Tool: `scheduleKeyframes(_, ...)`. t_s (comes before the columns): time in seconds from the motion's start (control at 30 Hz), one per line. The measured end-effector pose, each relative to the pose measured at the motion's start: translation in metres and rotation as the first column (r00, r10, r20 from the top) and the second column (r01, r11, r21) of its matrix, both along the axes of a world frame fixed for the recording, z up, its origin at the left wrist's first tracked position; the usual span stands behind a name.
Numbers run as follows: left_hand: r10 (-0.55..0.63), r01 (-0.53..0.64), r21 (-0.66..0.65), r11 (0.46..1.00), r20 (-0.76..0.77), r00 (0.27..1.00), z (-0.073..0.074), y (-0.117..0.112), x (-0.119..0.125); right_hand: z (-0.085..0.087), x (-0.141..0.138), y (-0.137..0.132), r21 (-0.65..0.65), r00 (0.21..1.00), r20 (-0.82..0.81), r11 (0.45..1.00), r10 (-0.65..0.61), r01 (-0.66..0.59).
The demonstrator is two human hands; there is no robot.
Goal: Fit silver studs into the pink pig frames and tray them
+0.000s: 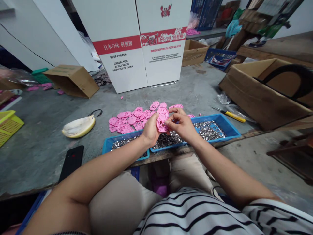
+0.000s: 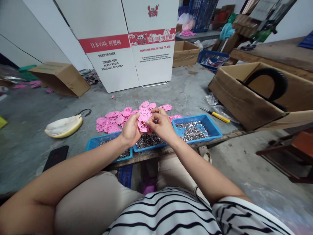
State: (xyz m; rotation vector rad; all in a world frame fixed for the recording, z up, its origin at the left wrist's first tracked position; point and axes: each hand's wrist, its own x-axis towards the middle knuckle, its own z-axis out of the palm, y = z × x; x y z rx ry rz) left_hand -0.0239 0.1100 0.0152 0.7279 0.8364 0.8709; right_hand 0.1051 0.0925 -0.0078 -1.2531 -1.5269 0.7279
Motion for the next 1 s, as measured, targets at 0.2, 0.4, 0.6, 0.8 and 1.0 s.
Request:
scheduleKeyframes(0.2,0.031,-0.030,-0.047,0.998,0.020,0.999,-0.001,0.000,0.001,-0.013,-0.002,0.003,0.176,0.999,0.037,0.984,-0.033,0.026)
scheduleKeyframes(0.4,-0.034,0.034,-0.011,0.999,-0.007,0.999,-0.002,0.002,-0.002,-0.031,0.003,0.013,0.035,0.949,-0.311,0.997,-0.057,0.071)
scheduleKeyframes(0.6,-0.030,0.030,0.003,1.000,-0.056,0.998,-0.001,0.005,-0.002,-0.042,0.015,0.019,-0.069,0.990,-0.133,0.997,-0.049,0.040)
scheduleKeyframes(0.8,0.039,-0.031,0.106,0.994,-0.078,0.996,-0.002,0.008,-0.005,-0.032,0.007,0.014,-0.365,0.670,0.700,0.930,0.246,0.040)
scheduleKeyframes(1.0,0.062,-0.043,0.174,0.984,-0.105,0.993,-0.005,0.007,-0.007,-0.026,0.002,0.009,-0.362,0.534,0.796,0.931,0.283,0.046)
